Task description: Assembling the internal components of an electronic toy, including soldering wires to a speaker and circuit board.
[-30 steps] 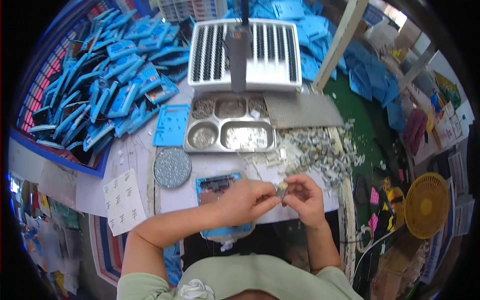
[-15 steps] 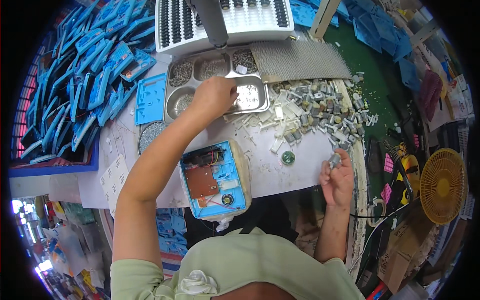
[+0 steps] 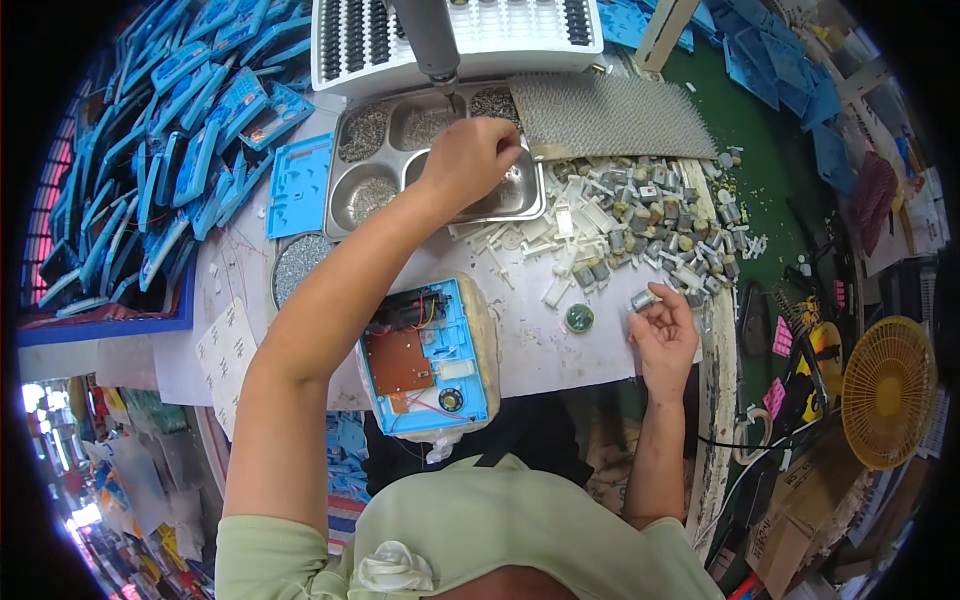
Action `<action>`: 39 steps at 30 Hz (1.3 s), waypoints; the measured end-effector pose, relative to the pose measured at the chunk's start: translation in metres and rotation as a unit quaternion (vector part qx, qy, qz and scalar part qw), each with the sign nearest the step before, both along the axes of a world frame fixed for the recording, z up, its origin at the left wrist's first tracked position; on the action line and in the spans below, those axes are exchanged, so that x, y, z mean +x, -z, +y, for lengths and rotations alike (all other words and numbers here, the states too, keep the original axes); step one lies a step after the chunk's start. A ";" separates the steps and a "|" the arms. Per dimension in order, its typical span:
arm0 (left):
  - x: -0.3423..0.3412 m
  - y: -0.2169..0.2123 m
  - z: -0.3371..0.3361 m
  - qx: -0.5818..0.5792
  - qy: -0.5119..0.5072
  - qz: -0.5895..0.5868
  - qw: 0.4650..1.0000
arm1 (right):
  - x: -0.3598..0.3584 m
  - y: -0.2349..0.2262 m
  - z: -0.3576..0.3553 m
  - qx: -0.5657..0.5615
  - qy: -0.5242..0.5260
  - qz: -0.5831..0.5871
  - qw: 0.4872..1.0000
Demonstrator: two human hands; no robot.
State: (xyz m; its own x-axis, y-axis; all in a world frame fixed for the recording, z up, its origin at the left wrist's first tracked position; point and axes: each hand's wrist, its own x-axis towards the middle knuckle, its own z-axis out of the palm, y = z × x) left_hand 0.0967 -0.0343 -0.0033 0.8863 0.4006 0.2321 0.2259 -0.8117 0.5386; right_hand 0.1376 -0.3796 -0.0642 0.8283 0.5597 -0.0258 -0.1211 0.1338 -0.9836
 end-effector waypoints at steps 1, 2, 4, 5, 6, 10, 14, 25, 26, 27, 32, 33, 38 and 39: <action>0.005 0.001 -0.001 -0.002 -0.008 -0.003 1.000 | 0.000 -0.001 0.001 -0.005 -0.003 -0.003 1.000; 0.010 0.003 -0.002 -0.004 -0.016 -0.007 1.000 | -0.001 -0.001 0.001 -0.009 -0.003 -0.003 1.000; 0.019 0.004 -0.003 -0.011 -0.036 -0.003 0.999 | -0.001 -0.001 0.002 -0.014 -0.003 -0.003 1.000; 0.022 0.004 -0.003 -0.016 -0.049 0.004 0.999 | -0.002 -0.001 0.003 -0.016 -0.003 -0.004 1.000; 0.025 0.005 -0.004 -0.021 -0.060 0.011 0.998 | -0.002 -0.002 0.003 -0.017 -0.002 -0.005 1.000; 0.027 0.005 -0.007 -0.014 -0.078 0.020 0.997 | -0.001 0.002 0.002 -0.012 0.002 -0.005 1.000; 0.030 0.009 -0.006 -0.002 -0.076 0.003 0.997 | -0.001 0.000 0.004 -0.020 0.005 -0.011 1.000; 0.037 0.025 0.001 -0.035 -0.076 -0.034 0.996 | -0.001 0.000 0.002 -0.026 -0.002 -0.019 0.999; 0.038 0.029 0.006 -0.046 -0.086 -0.028 0.995 | 0.000 -0.001 0.002 -0.027 -0.006 -0.023 0.999; 0.041 0.038 0.016 -0.102 -0.092 -0.032 0.990 | 0.001 -0.004 0.002 -0.025 -0.005 -0.021 0.999; 0.038 0.027 0.005 -0.055 -0.109 -0.080 0.989 | -0.006 -0.037 0.015 -0.126 -0.060 -0.106 0.984; 0.037 0.023 0.003 -0.027 -0.111 -0.094 0.989 | -0.004 -0.038 0.018 -0.151 -0.088 -0.120 0.977; 0.012 0.004 -0.015 -0.003 -0.043 -0.110 0.993 | -0.001 -0.052 0.023 -0.255 -0.194 -0.164 0.933; 0.000 -0.005 -0.024 -0.028 -0.020 -0.102 0.994 | 0.001 -0.054 0.024 -0.271 -0.199 -0.177 0.925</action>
